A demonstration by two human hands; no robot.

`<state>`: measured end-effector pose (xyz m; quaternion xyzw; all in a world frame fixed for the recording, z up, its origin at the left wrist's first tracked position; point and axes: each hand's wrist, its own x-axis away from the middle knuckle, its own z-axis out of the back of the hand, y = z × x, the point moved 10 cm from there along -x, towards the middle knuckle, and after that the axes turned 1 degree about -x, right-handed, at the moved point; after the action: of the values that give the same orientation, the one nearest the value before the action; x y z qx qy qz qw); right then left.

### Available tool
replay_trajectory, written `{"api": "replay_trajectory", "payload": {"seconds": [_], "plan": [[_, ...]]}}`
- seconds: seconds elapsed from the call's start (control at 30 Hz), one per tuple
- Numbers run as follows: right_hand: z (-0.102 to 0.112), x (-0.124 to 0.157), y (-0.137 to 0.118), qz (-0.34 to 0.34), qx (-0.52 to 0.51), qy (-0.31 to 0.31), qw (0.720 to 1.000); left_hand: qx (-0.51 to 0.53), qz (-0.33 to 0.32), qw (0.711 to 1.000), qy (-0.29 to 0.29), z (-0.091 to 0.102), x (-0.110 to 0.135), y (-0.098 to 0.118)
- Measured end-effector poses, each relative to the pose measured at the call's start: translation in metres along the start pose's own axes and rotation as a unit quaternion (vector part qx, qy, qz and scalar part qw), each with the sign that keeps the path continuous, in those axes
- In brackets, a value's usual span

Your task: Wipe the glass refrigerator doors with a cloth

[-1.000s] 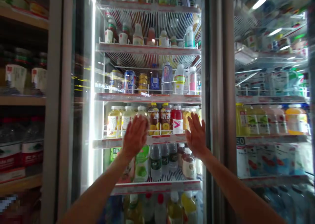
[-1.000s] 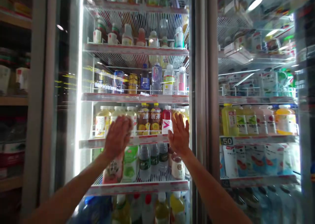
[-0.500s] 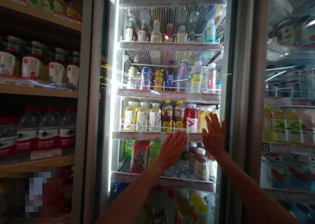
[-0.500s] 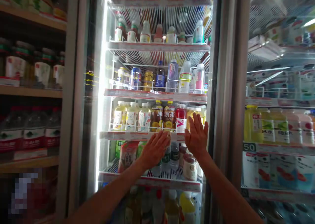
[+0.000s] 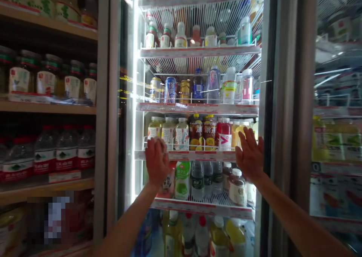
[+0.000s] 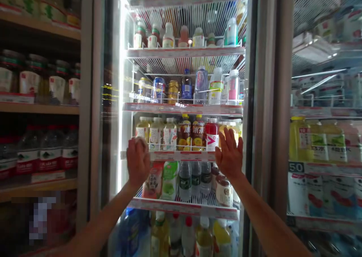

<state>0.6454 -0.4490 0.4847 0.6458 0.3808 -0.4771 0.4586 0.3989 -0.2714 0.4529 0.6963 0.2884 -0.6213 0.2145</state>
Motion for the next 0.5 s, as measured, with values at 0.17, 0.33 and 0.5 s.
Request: {"api": "replay_trajectory", "payload": {"seconds": [0.17,0.33,0.5], "plan": [[0.001,0.002,0.004,0.005,-0.007,0.001,1.0,0.043,-0.229,0.97,-0.067,-0.023,0.026,0.116],[0.003,0.002,0.008,-0.007,-0.009,0.011,1.0,0.028,-0.197,0.978,-0.06,-0.006,0.034,0.043],[0.0,0.0,0.001,-0.005,0.003,-0.005,1.0,-0.025,0.103,0.994,0.017,0.022,0.026,-0.079]]}}
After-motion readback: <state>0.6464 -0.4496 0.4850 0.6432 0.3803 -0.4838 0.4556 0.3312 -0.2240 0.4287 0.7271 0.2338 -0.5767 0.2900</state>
